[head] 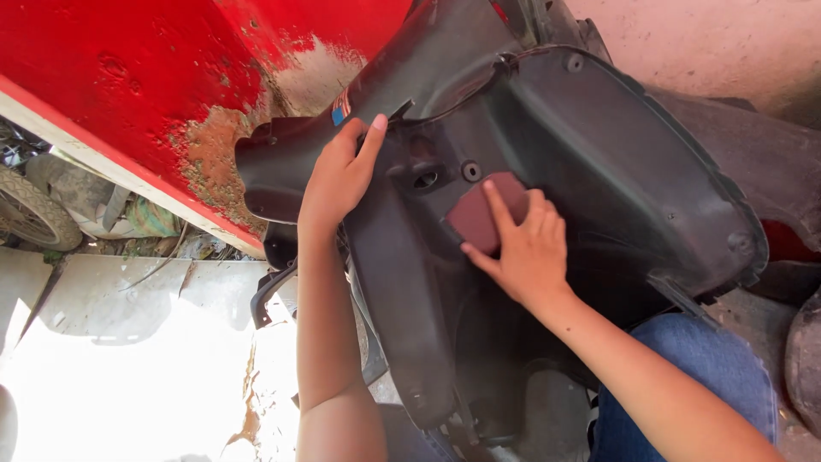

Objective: The person uses a piece of sandpaper to smooth the surface of a black plastic motorcycle fairing or panel.

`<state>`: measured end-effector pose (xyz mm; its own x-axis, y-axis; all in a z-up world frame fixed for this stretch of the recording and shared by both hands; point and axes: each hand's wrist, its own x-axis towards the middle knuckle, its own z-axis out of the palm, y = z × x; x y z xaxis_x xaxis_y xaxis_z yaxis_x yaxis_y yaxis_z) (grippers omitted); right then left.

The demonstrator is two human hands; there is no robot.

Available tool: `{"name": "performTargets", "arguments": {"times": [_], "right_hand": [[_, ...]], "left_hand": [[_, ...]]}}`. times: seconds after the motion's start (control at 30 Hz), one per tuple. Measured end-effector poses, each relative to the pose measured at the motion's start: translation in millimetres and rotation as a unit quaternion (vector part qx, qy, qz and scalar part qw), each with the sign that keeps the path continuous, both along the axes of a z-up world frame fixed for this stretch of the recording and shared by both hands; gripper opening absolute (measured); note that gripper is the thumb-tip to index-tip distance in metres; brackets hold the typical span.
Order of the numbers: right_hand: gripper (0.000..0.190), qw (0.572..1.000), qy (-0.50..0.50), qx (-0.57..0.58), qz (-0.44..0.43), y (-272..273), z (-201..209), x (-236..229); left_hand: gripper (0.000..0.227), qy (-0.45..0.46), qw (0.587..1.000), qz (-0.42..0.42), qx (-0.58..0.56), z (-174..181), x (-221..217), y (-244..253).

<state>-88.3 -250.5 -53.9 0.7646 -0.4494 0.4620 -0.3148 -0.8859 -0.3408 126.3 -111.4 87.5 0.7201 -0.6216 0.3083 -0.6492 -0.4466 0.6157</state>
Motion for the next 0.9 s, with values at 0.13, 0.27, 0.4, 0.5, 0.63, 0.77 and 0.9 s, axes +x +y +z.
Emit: {"name": "performTargets", "arguments": {"times": [0.13, 0.27, 0.4, 0.5, 0.63, 0.77, 0.9], "right_hand": [[0.093, 0.996, -0.006, -0.059, -0.067, 5.5, -12.0, 9.7], [0.086, 0.998, -0.031, -0.046, -0.003, 17.3, -17.6, 7.8], [0.076, 0.993, -0.063, -0.095, 0.005, -1.7, -12.3, 6.5], [0.075, 0.993, -0.071, -0.096, 0.025, 3.8, -17.8, 7.0], [0.083, 0.987, -0.053, -0.001, 0.154, 8.9, -7.9, -9.9], [0.089, 0.952, -0.013, 0.046, 0.302, -1.6, -3.4, -18.7], [0.094, 0.935, 0.011, 0.056, 0.351, -7.3, -10.5, -16.3]], "left_hand": [[0.057, -0.015, 0.999, 0.001, -0.046, 0.3, -3.0, -0.8], [0.058, -0.012, 0.999, 0.031, -0.016, -4.5, 0.3, -1.3], [0.057, 0.020, 0.999, 0.020, -0.041, 0.5, -9.2, -8.8], [0.058, -0.005, 0.999, 0.023, -0.035, 0.6, -8.3, -16.1], [0.057, -0.020, 0.999, 0.011, -0.026, 1.3, -7.5, -4.4], [0.055, -0.001, 0.999, 0.003, -0.053, -0.7, -6.8, 1.4], [0.056, 0.030, 0.998, 0.008, -0.050, 5.3, -19.3, 1.8]]}}
